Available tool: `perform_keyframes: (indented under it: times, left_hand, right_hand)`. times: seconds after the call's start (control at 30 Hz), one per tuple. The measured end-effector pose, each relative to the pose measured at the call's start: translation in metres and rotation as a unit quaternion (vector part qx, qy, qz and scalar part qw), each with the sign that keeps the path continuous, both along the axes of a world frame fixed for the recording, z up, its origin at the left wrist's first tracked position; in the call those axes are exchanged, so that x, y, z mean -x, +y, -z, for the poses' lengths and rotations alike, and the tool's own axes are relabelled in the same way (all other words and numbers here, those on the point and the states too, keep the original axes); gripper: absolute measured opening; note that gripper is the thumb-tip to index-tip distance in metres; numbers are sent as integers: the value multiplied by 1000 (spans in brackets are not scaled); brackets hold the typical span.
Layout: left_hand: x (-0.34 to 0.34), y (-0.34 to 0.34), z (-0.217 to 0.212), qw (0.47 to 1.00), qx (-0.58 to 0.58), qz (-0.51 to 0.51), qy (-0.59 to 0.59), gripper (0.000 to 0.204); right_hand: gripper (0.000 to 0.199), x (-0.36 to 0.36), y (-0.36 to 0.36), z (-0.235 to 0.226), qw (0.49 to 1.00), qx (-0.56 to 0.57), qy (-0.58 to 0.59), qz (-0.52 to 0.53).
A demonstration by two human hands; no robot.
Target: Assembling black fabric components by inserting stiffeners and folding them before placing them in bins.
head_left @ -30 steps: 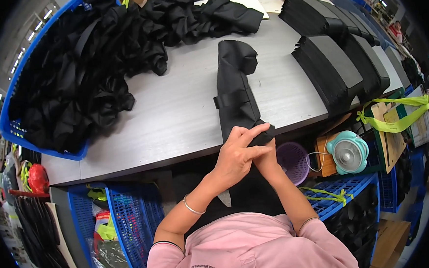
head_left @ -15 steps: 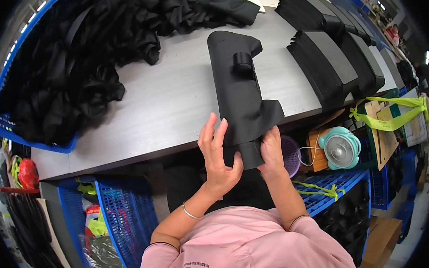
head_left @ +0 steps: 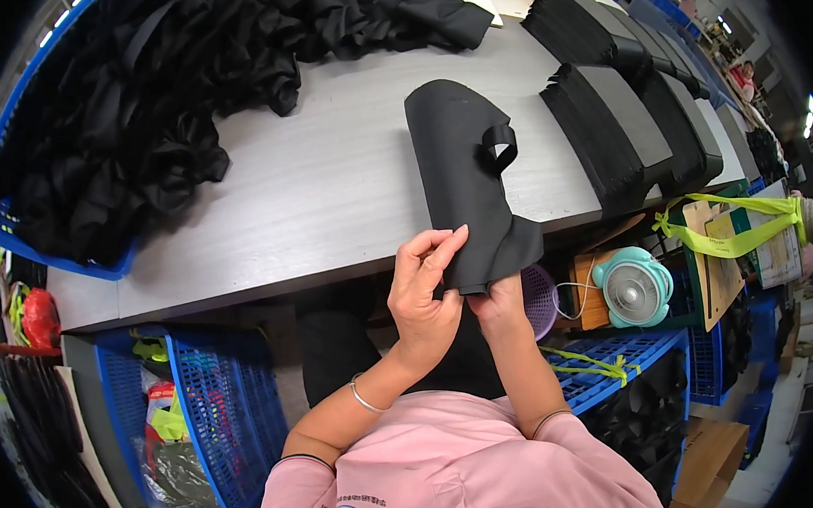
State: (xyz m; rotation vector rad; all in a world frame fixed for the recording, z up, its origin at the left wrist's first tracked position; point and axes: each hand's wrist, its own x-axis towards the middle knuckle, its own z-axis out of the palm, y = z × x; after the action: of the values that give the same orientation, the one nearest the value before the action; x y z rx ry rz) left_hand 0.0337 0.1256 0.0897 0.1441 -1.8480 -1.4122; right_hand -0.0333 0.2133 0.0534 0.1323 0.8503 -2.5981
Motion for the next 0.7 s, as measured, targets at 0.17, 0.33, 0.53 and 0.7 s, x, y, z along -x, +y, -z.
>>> perform_keyframes:
  times: [0.17, 0.33, 0.53, 0.7]
  left_hand:
    - [1, 1, -3, 1000, -12, 9, 4, 65]
    - [2, 3, -4, 1000, -4, 11, -4, 55]
    - [2, -2, -10, 999, 19, 38, -27, 58]
    - [-1, -7, -19, 998, 29, 56, -31, 61]
  right_hand:
    - [31, 0, -1, 1, 1000, -1, 16, -6]
    - [28, -1, -5, -4, 1000, -12, 7, -3]
    - [29, -5, -5, -12, 999, -24, 36, -5]
    - [32, -9, -1, -11, 997, -37, 61, -11]
